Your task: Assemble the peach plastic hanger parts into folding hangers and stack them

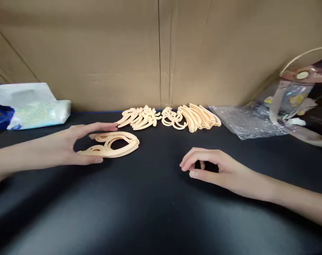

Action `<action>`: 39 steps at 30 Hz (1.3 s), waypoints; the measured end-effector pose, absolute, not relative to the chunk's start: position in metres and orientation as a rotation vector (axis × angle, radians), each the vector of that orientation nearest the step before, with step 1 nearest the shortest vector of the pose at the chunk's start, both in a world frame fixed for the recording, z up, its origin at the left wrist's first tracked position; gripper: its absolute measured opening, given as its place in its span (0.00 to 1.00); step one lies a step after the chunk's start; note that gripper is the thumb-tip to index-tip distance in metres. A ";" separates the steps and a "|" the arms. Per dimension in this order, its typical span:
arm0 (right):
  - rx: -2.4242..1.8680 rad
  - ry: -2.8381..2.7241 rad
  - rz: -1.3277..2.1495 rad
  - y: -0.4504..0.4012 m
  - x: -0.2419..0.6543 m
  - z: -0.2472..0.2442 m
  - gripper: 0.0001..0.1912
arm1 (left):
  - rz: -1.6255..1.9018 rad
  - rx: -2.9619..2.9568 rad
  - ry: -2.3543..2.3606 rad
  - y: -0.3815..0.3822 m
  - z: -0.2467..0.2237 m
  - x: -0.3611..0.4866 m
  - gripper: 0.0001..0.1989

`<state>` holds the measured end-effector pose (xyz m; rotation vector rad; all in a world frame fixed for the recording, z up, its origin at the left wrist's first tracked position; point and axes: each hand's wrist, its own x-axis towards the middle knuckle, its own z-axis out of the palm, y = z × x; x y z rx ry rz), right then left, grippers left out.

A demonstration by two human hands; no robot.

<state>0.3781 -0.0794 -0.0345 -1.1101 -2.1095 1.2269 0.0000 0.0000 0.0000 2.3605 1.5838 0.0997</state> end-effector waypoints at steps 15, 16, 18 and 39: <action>-1.093 -2.153 1.203 -0.080 0.380 -0.036 0.07 | 0.071 2.219 1.722 -0.004 0.009 0.019 0.42; -1.091 -2.153 1.202 -0.080 0.380 -0.036 0.07 | 0.080 2.225 1.720 -0.004 0.008 0.019 0.42; -1.085 -2.154 1.204 -0.079 0.381 -0.036 0.07 | 0.095 2.246 1.704 -0.003 0.007 0.019 0.41; -1.064 -2.156 1.221 -0.078 0.381 -0.037 0.07 | 0.046 2.358 1.620 0.004 -0.005 -0.008 0.42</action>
